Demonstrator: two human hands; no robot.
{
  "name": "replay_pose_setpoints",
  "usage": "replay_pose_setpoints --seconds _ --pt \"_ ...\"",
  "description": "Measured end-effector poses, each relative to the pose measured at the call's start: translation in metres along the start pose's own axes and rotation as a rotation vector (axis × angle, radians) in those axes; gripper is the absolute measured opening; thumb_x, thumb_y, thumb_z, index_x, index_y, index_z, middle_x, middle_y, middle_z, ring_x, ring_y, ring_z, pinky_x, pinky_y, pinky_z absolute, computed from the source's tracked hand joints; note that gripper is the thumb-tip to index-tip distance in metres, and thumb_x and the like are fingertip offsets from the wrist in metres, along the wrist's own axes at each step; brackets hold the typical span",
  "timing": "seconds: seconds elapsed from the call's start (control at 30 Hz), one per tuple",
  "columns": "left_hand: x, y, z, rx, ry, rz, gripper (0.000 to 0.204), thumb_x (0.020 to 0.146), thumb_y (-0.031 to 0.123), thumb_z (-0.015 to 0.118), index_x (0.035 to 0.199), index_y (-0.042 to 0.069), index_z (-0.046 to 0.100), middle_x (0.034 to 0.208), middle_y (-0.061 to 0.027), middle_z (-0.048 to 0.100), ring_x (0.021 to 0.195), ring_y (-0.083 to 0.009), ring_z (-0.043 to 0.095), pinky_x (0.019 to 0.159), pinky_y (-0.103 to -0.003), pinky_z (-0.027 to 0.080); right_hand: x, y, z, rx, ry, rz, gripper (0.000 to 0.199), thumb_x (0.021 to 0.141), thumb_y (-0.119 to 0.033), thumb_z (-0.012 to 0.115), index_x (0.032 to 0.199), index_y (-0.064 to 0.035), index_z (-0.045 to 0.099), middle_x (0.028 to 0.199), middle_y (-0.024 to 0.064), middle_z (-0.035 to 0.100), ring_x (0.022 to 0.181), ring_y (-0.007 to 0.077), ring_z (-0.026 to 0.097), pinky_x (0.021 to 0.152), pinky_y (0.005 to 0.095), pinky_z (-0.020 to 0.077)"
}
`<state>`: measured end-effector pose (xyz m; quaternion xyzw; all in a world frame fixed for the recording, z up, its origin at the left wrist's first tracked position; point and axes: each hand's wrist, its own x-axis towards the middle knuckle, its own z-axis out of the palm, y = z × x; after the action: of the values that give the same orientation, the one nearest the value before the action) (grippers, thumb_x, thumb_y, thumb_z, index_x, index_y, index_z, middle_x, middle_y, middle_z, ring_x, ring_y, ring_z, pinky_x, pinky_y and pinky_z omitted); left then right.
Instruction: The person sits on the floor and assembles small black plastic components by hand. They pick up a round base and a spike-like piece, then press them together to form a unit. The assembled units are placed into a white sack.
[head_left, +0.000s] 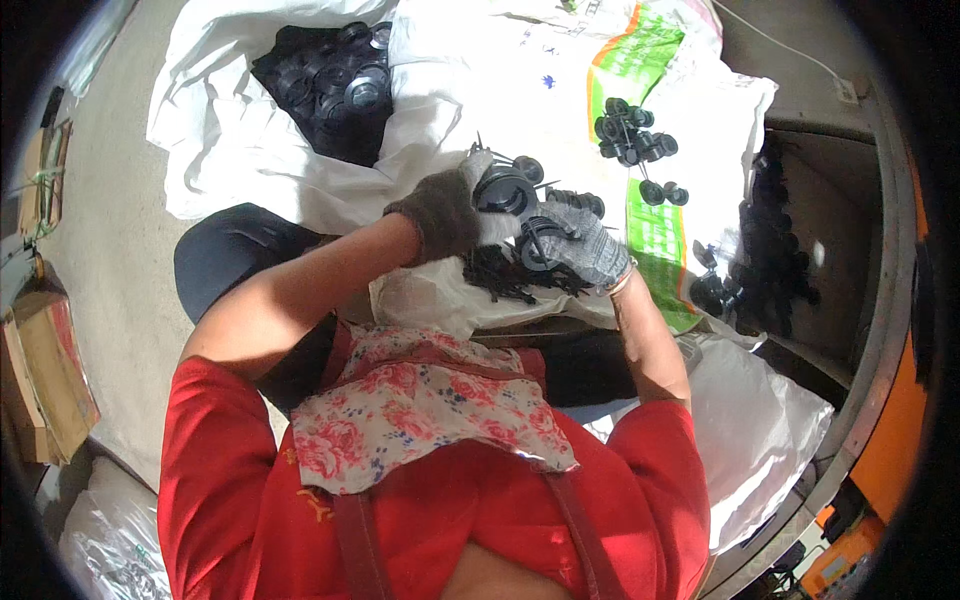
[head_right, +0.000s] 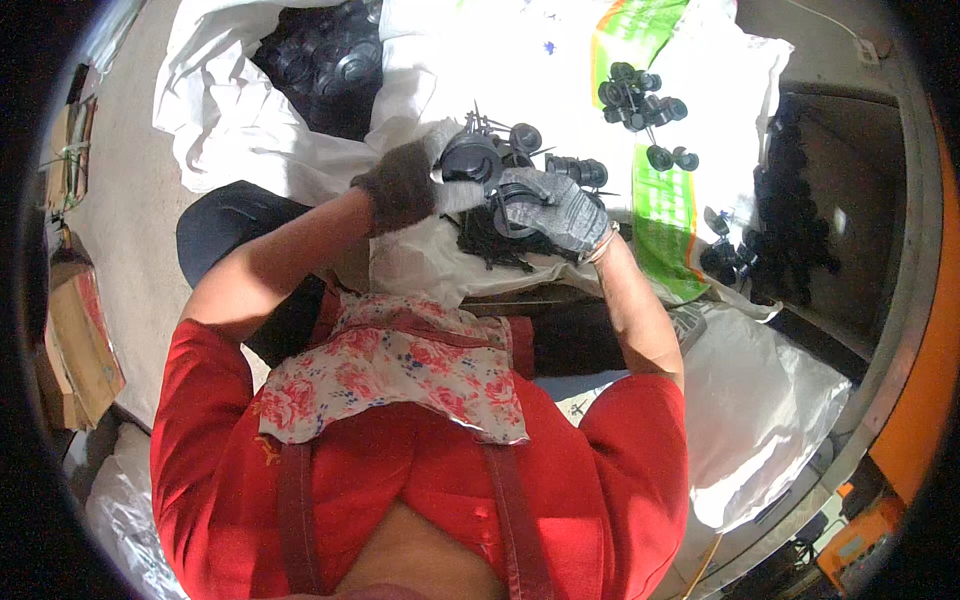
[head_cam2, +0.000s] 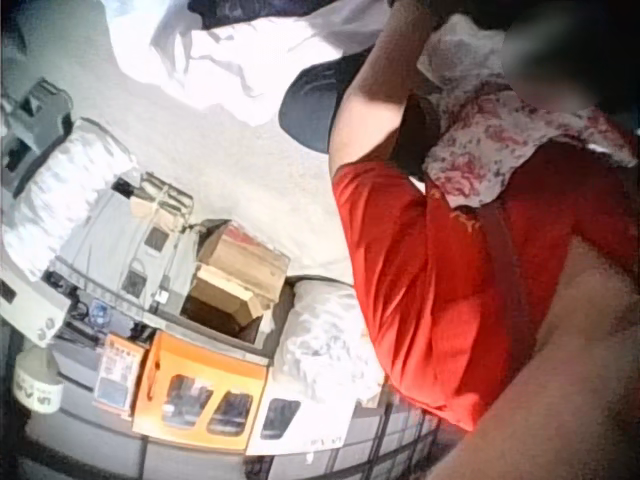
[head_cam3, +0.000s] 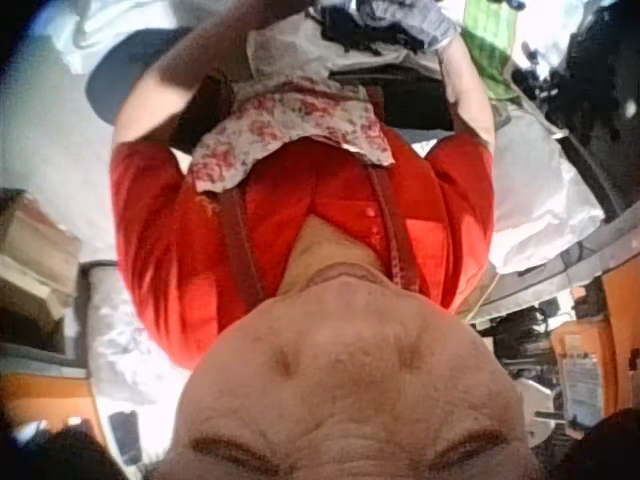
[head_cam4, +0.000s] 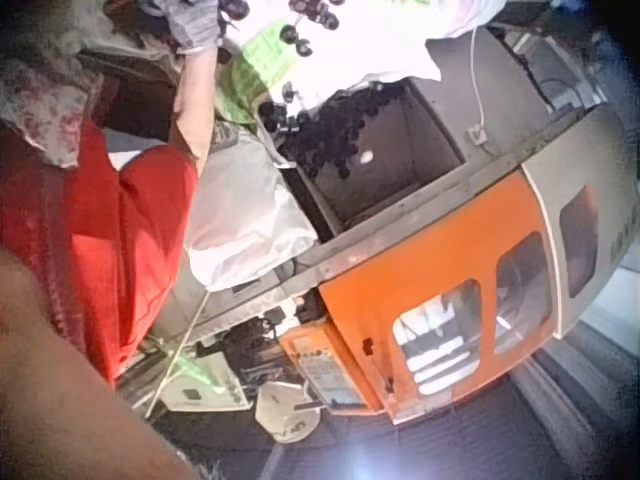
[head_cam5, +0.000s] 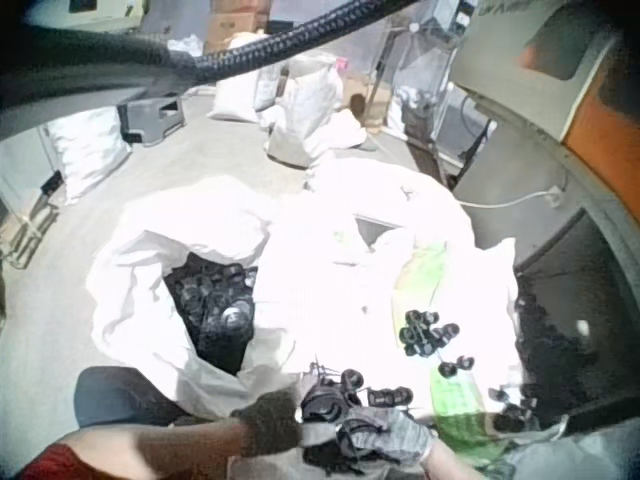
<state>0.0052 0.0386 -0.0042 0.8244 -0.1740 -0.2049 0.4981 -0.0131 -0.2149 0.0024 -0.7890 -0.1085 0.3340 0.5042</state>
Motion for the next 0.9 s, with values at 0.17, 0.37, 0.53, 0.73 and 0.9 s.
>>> replay_pose_setpoints --seconds 0.17,0.37,0.53,0.73,0.9 --pt "0.001 0.013 0.000 -1.082 -0.062 -0.279 0.018 0.089 0.009 0.051 0.103 0.002 0.061 0.084 -0.0040 0.063 0.067 -0.0145 0.061 0.060 -0.025 0.053 -0.012 -0.060 0.040 -0.664 0.342 -0.250 0.048 0.076 -0.024 0.071 0.116 -0.0017 0.056 0.115 0.0198 0.058 0.104 0.0330 0.057 0.094 0.0403 0.0434" --pt "0.000 0.003 -0.002 -0.021 0.020 0.383 0.064 0.080 0.031 0.072 0.126 -0.004 0.045 0.114 -0.0152 0.057 0.103 -0.0262 0.059 0.078 -0.039 0.055 -0.016 -0.073 0.037 -1.097 0.617 -0.544 0.039 0.073 -0.015 0.061 0.110 -0.0043 0.058 0.110 0.0155 0.056 0.108 0.0368 0.050 0.099 0.0495 0.0355" --pt "-0.010 0.034 -0.018 -0.249 -0.434 0.062 0.039 0.078 0.025 0.070 0.109 0.005 0.057 0.098 -0.0087 0.062 0.093 -0.0224 0.061 0.077 -0.034 0.052 -0.019 -0.109 0.035 -1.200 0.348 -0.481 0.033 0.068 -0.012 0.063 0.100 -0.0053 0.062 0.096 0.0132 0.060 0.102 0.0339 0.054 0.097 0.0476 0.0371" --pt "-0.022 0.055 -0.038 0.122 0.148 0.319 0.027 0.083 0.026 0.063 0.096 0.002 0.061 0.084 -0.0073 0.065 0.082 -0.0170 0.064 0.076 -0.032 0.051 -0.015 -0.095 0.011 0.268 0.180 -0.340 0.021 0.074 -0.027 0.065 0.074 -0.0064 0.062 0.068 0.0089 0.063 0.063 0.0234 0.061 0.068 0.0364 0.0509" --pt "-0.001 0.038 -0.031 -1.197 -0.024 -0.023 0.049 0.088 0.038 0.060 0.121 0.002 0.051 0.113 -0.0185 0.058 0.105 -0.0301 0.057 0.091 -0.043 0.046 0.034 -0.091 0.011 1.202 0.368 -0.431 0.024 0.085 -0.029 0.061 0.076 -0.0072 0.060 0.078 0.0087 0.063 0.079 0.0232 0.062 0.079 0.0391 0.0509"
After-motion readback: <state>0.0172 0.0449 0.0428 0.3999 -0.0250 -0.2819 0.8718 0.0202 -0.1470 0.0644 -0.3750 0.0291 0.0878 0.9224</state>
